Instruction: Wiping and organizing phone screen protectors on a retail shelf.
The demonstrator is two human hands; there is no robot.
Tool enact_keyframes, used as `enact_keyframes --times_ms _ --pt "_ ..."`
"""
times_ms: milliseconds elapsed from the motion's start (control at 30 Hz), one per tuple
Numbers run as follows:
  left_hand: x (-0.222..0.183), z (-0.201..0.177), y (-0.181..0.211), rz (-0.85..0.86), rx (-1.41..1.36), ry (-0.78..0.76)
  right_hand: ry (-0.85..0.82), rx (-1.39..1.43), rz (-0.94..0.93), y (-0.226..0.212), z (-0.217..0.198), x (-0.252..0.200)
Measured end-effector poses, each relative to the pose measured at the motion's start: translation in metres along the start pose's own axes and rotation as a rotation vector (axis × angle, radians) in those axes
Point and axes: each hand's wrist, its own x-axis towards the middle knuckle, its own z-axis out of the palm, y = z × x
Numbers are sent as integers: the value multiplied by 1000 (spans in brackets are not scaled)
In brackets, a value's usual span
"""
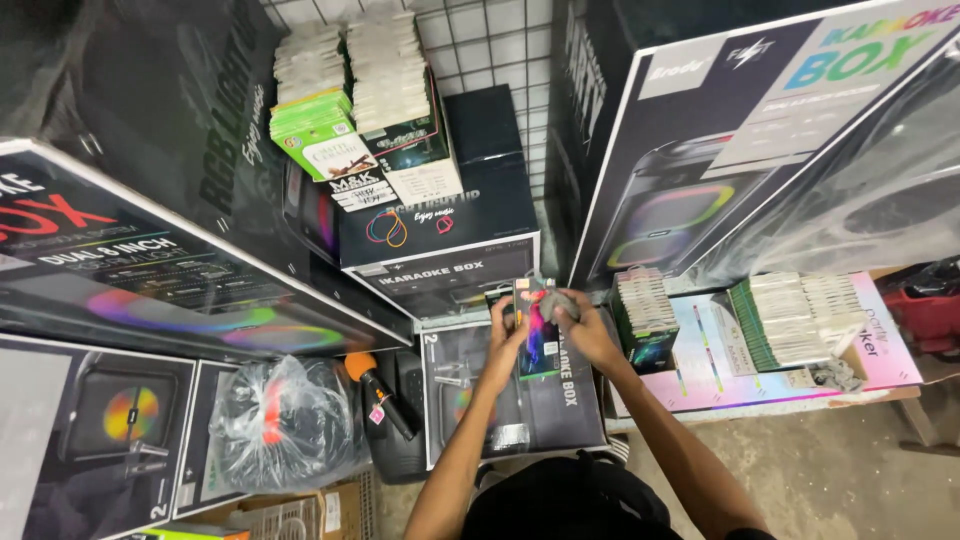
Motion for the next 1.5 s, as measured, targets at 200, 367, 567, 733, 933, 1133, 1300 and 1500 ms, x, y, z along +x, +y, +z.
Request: enact_keyframes --times_ms 200,367,567,733,933,1133,1300,1500 --pt "-14 67 92 -121 -460 -106 172 -117 -9 -143 -10 -19" --pt "-22 90 138 -90 -581 -200 395 -246 -426 -218 -10 -43" --pt "-9 91 112 79 -471 -86 164 -418 -597 -234 1 -61" --pt "-12 90 108 66 -399 26 218 -449 -648 -228 0 -56" --pt "-36 105 155 -19 -389 -74 298 -353 -155 -264 -4 -53" --pt "-21 100 109 5 -385 -92 366 -499 -564 -248 10 -51" --pt "-28 102 120 77 -339 -97 218 -454 -659 -259 24 -58" --pt "-30 85 141 81 -476 -17 12 -464 -667 -246 21 -59"
